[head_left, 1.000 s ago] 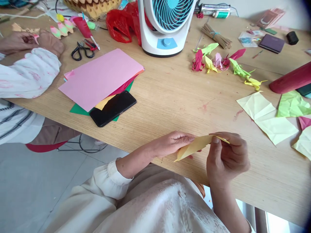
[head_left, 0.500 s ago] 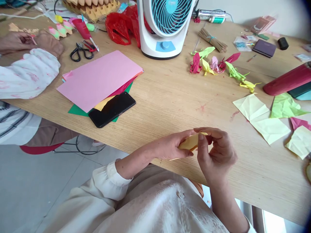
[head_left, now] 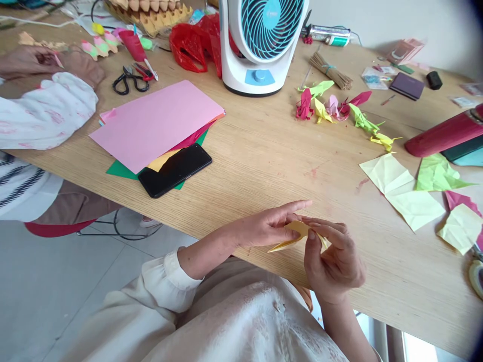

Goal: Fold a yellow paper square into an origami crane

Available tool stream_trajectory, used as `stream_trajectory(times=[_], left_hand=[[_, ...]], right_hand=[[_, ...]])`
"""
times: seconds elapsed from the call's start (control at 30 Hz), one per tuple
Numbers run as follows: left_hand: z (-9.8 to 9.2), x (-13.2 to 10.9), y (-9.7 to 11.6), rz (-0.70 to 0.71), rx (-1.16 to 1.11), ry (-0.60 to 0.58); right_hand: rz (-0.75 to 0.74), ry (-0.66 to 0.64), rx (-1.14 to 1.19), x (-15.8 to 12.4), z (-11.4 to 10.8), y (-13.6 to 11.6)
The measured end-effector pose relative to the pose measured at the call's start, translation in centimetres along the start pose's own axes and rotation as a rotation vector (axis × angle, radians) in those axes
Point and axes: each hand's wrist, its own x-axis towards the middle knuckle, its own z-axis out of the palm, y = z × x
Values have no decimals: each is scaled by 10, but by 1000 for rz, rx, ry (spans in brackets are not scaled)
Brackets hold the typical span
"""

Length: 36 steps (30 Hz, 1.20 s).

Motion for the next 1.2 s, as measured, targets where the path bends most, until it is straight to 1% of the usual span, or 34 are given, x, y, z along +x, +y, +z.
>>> stream_trajectory(times=[0.07, 0.17, 0.23, 0.37, 0.43, 0.5, 0.6, 0.77, 0.83, 0.93, 1.03, 1.13, 1.2], left_hand=[[1, 0, 1, 35, 16, 14], [5, 0, 0, 66, 155, 67], [8, 0, 0, 78, 285, 173], [10, 1, 2, 149, 534, 468], [10, 2, 5, 157, 618, 534], [10, 2, 7, 146, 628, 540], [10, 2, 8, 97, 535, 520], [11, 2, 4, 23, 424, 527], [10, 2, 1, 13, 403, 541], [10, 3, -2, 31, 380, 528], [10, 4, -3, 68, 412, 506], [10, 3, -1, 91, 517, 538], [11, 1, 1, 74, 568, 544]], right_hand=[[-12, -11, -21, -2, 0, 1], [-39, -23, -53, -5, 0, 2], [-43, 0, -74, -5, 0, 3], [0, 126, -65, -2, 5, 3], [20, 161, -47, 0, 7, 3], [24, 170, -56, 0, 9, 3], [31, 145, -98, -2, 10, 4], [16, 50, -141, -4, 8, 2], [-7, 11, -154, -3, 7, 1], [-42, -37, -170, -3, 7, -1], [-51, -46, -182, -3, 8, 0], [-38, -30, -191, -3, 8, 1], [-26, -27, -200, -4, 8, 2]])
